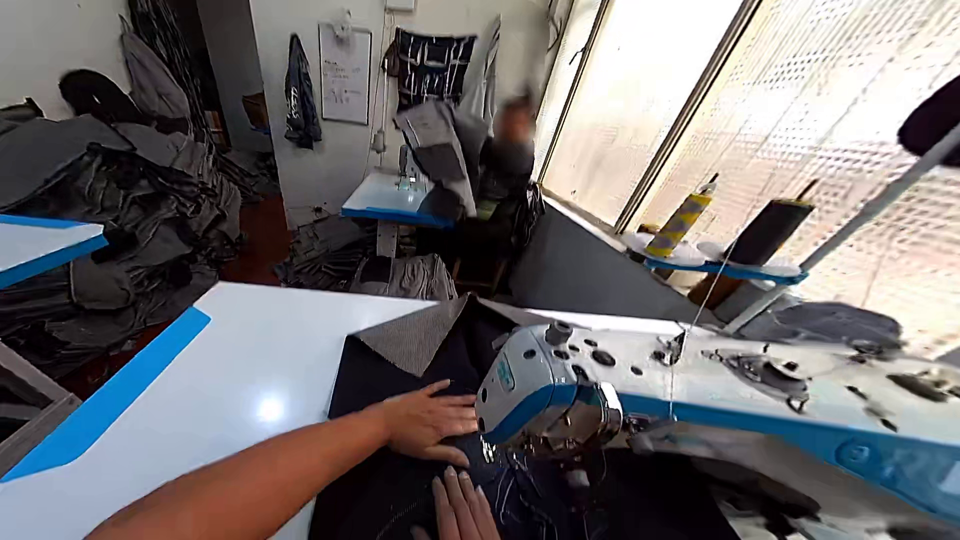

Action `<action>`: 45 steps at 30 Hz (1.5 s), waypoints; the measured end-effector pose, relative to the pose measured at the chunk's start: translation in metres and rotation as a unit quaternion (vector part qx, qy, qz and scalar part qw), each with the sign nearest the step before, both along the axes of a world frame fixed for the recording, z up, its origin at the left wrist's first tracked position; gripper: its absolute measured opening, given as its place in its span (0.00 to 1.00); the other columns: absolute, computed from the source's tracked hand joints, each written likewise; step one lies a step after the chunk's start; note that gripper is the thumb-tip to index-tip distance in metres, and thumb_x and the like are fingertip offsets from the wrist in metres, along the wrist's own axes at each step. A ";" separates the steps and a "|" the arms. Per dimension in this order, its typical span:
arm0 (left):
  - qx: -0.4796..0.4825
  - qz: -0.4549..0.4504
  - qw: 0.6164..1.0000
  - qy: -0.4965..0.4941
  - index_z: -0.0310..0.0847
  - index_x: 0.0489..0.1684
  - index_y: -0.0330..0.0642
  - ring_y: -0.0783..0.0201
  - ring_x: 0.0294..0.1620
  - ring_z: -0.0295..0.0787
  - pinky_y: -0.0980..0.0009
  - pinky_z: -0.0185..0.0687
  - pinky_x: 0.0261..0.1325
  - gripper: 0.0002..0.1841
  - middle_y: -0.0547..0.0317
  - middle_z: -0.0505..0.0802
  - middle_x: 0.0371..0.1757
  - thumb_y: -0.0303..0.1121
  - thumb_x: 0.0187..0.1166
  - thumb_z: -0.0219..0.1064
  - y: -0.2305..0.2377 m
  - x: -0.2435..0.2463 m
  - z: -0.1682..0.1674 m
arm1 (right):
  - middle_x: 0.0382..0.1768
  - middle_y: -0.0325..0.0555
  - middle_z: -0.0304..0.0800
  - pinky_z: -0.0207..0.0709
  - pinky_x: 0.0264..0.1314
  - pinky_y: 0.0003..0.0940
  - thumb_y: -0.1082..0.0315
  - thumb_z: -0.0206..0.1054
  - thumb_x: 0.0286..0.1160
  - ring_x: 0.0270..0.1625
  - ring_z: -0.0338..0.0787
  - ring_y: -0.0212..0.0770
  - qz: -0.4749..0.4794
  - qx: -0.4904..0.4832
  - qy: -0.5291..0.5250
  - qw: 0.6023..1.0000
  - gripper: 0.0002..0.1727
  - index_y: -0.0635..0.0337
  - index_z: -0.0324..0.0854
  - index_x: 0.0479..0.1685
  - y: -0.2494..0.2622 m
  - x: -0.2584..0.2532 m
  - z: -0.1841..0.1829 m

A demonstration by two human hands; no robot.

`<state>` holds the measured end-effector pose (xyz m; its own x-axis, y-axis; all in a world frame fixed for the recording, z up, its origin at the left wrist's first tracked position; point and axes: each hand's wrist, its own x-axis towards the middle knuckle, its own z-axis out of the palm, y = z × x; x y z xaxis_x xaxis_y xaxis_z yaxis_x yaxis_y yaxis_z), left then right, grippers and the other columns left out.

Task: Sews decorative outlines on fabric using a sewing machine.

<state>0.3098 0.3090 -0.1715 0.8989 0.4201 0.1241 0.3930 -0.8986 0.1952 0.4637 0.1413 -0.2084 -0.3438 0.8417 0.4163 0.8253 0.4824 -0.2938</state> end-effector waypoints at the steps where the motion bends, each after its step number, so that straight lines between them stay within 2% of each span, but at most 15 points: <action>1: -0.005 0.001 1.000 -0.007 0.78 0.77 0.35 0.49 0.92 0.61 0.33 0.40 0.91 0.30 0.47 0.79 0.83 0.50 0.87 0.57 -0.002 0.000 -0.004 | 0.73 0.67 0.83 0.69 0.82 0.59 0.51 0.60 0.84 0.77 0.82 0.65 -0.002 0.024 -0.006 1.000 0.32 0.74 0.81 0.69 -0.002 0.000 -0.006; 4: 0.012 -0.005 1.000 -0.022 0.77 0.79 0.38 0.51 0.92 0.61 0.34 0.41 0.91 0.33 0.49 0.78 0.84 0.55 0.86 0.55 -0.001 0.000 -0.018 | 0.70 0.62 0.87 0.74 0.78 0.55 0.48 0.58 0.82 0.74 0.86 0.61 -0.008 0.076 -0.021 0.997 0.32 0.70 0.85 0.67 -0.002 0.002 -0.016; 8: 0.012 -0.005 1.000 -0.014 0.72 0.83 0.39 0.51 0.94 0.57 0.34 0.38 0.91 0.37 0.51 0.75 0.87 0.61 0.87 0.48 0.001 -0.003 -0.018 | 0.70 0.59 0.88 0.74 0.80 0.52 0.47 0.56 0.84 0.74 0.86 0.58 -0.002 0.089 -0.025 0.996 0.32 0.68 0.85 0.67 0.000 0.006 -0.018; 18: 0.015 0.072 0.997 0.008 0.73 0.83 0.41 0.50 0.94 0.56 0.34 0.38 0.91 0.37 0.51 0.74 0.88 0.61 0.88 0.46 -0.015 -0.002 -0.015 | 0.71 0.53 0.88 0.73 0.82 0.49 0.47 0.54 0.86 0.77 0.84 0.53 0.053 0.066 -0.002 0.996 0.31 0.64 0.85 0.69 0.006 0.029 -0.017; 23: -0.001 0.188 0.982 0.016 0.63 0.90 0.46 0.52 0.96 0.51 0.32 0.34 0.91 0.38 0.57 0.67 0.92 0.62 0.89 0.44 -0.041 0.005 -0.014 | 0.72 0.49 0.87 0.73 0.83 0.45 0.46 0.55 0.86 0.79 0.83 0.47 0.134 0.057 -0.005 0.989 0.29 0.59 0.85 0.70 0.021 0.061 -0.014; 26: 0.006 0.313 0.950 0.007 0.59 0.92 0.46 0.50 0.96 0.49 0.31 0.34 0.90 0.39 0.58 0.65 0.93 0.63 0.89 0.43 -0.075 0.021 -0.016 | 0.69 0.44 0.90 0.73 0.83 0.41 0.51 0.59 0.84 0.78 0.84 0.43 0.233 0.080 0.010 0.969 0.24 0.55 0.88 0.66 0.044 0.096 -0.018; 28: -0.003 0.377 0.926 0.009 0.57 0.93 0.44 0.49 0.97 0.46 0.30 0.30 0.90 0.41 0.56 0.62 0.94 0.64 0.88 0.42 -0.091 0.031 -0.016 | 0.69 0.43 0.90 0.69 0.86 0.40 0.54 0.58 0.85 0.79 0.82 0.41 0.308 0.075 0.020 0.948 0.22 0.53 0.88 0.67 0.065 0.119 -0.019; 32: -0.038 0.412 0.910 0.035 0.49 0.96 0.45 0.46 0.98 0.39 0.28 0.24 0.89 0.43 0.53 0.55 0.96 0.66 0.88 0.39 -0.101 0.037 -0.013 | 0.72 0.38 0.88 0.66 0.88 0.37 0.52 0.53 0.90 0.82 0.79 0.38 0.368 0.054 -0.018 0.928 0.23 0.49 0.86 0.70 0.087 0.136 -0.010; 34: -0.081 0.386 0.917 0.058 0.47 0.97 0.53 0.44 0.98 0.33 0.26 0.21 0.88 0.40 0.52 0.50 0.97 0.65 0.88 0.40 -0.100 0.030 -0.004 | 0.70 0.36 0.90 0.71 0.85 0.39 0.52 0.53 0.90 0.79 0.82 0.38 0.319 0.042 -0.046 0.946 0.22 0.47 0.88 0.67 0.077 0.130 0.000; 35: -0.095 0.364 0.923 0.078 0.49 0.96 0.60 0.43 0.98 0.33 0.26 0.24 0.88 0.38 0.51 0.50 0.97 0.65 0.88 0.41 -0.096 0.025 0.002 | 0.68 0.37 0.91 0.75 0.82 0.42 0.54 0.54 0.89 0.77 0.85 0.40 0.280 0.033 -0.054 0.958 0.21 0.48 0.89 0.65 0.066 0.123 0.007; 37: -0.055 0.295 0.948 0.109 0.60 0.92 0.66 0.37 0.94 0.50 0.27 0.48 0.83 0.32 0.44 0.62 0.93 0.63 0.89 0.45 -0.084 0.012 0.013 | 0.64 0.44 0.93 0.80 0.76 0.45 0.57 0.58 0.85 0.72 0.89 0.46 0.198 0.022 -0.035 0.979 0.18 0.54 0.91 0.59 0.038 0.098 0.018; 38: -0.007 0.240 0.965 0.105 0.69 0.87 0.63 0.37 0.89 0.62 0.30 0.58 0.80 0.30 0.42 0.72 0.87 0.60 0.90 0.47 -0.075 0.006 0.015 | 0.62 0.45 0.94 0.82 0.73 0.45 0.58 0.59 0.85 0.70 0.90 0.47 0.160 0.014 -0.007 0.987 0.17 0.55 0.91 0.56 0.023 0.080 0.021; 40: 0.112 0.078 0.987 0.085 0.80 0.78 0.53 0.44 0.81 0.76 0.39 0.66 0.79 0.26 0.47 0.84 0.77 0.53 0.89 0.52 -0.051 -0.006 0.015 | 0.64 0.48 0.93 0.82 0.74 0.47 0.55 0.61 0.84 0.70 0.90 0.49 0.101 0.001 0.045 0.994 0.19 0.57 0.91 0.57 0.003 0.041 0.019; 42: 0.146 -0.093 0.982 0.069 0.78 0.80 0.47 0.55 0.83 0.75 0.43 0.59 0.86 0.25 0.57 0.83 0.80 0.45 0.87 0.55 -0.024 -0.014 0.011 | 0.70 0.53 0.89 0.77 0.78 0.53 0.50 0.62 0.82 0.75 0.86 0.55 0.063 0.001 0.055 0.996 0.26 0.63 0.88 0.63 -0.006 0.010 0.005; 45: 0.077 -0.151 0.985 0.039 0.67 0.88 0.47 0.59 0.91 0.62 0.45 0.42 0.94 0.28 0.60 0.74 0.88 0.44 0.92 0.43 -0.008 -0.024 -0.009 | 0.72 0.53 0.87 0.75 0.79 0.52 0.45 0.55 0.84 0.76 0.85 0.54 0.037 0.067 -0.003 0.997 0.32 0.63 0.86 0.67 -0.009 -0.003 -0.016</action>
